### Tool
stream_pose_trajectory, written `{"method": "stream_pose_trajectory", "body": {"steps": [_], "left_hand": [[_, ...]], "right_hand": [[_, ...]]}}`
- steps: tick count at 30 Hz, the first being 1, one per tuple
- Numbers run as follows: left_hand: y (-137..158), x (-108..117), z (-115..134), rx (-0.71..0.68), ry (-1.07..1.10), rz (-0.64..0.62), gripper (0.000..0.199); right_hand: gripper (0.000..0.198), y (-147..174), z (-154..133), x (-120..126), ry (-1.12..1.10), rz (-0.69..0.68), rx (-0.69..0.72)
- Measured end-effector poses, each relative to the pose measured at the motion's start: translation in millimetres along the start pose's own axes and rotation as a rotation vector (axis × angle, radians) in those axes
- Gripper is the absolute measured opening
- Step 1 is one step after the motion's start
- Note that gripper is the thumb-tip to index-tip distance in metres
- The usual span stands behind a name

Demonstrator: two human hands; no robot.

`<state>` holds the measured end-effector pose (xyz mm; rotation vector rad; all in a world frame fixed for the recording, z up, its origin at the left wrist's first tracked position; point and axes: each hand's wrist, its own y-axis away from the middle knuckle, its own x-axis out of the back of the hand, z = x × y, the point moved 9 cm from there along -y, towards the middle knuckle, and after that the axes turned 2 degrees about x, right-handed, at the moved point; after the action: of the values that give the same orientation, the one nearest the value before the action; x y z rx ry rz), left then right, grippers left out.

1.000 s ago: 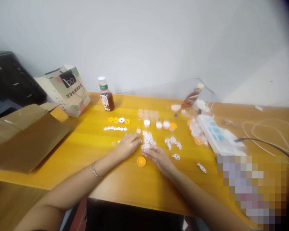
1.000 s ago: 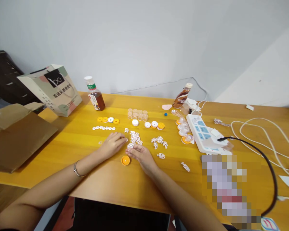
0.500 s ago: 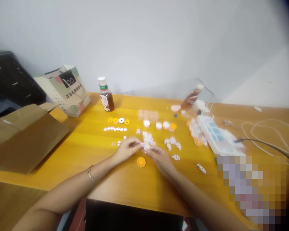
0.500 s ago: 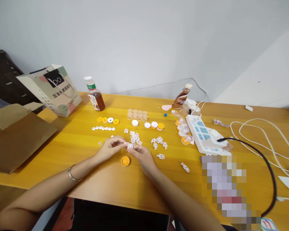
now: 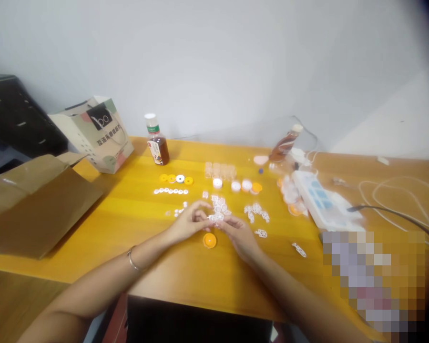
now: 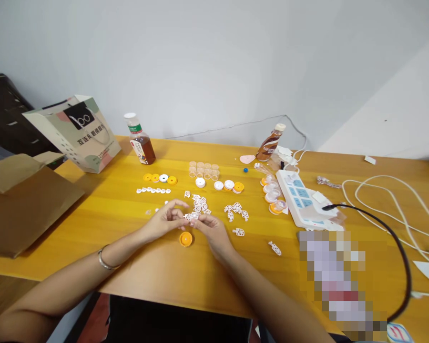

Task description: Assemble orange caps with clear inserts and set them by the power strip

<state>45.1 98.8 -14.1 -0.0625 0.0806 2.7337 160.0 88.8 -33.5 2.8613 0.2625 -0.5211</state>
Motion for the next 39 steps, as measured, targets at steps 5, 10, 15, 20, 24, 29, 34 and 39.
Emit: {"method": "stream_pose_trajectory", "body": {"steps": [5,10,15,20,24,29,34,39], "left_hand": [[1,-1,5,-0.012,-0.132,-0.074,0.029],[1,1,11,-0.033,-0.189,-0.189,0.025],[5,-2,27,-0.164,-0.395,-0.243,0.026],[11,-8,37,-0.262,-0.548,-0.265,0.026],[12,-7,38,-0.286,-0.587,-0.256,0.027],[11,3,44,-0.305,-0.629,-0.2,0.025],[16,3,58,-0.444,-0.703,-0.096,0.025],[24,-9,63,-0.593,-0.81,0.005,0.025]], "right_hand": [[0.015,0,2,-2,-0.118,-0.02,-0.053],[0.013,2,1,-8,-0.121,-0.09,-0.094],[0.013,3,2,-12,-0.092,-0.153,-0.117],[0.013,4,4,-14,-0.085,-0.183,-0.125],[0.013,4,4,-15,-0.08,-0.206,-0.141],[0.017,3,9,-8,-0.052,-0.148,-0.197],[0.02,2,12,-3,-0.007,-0.088,-0.2],[0.024,2,14,-5,-0.022,-0.068,-0.182]]}}
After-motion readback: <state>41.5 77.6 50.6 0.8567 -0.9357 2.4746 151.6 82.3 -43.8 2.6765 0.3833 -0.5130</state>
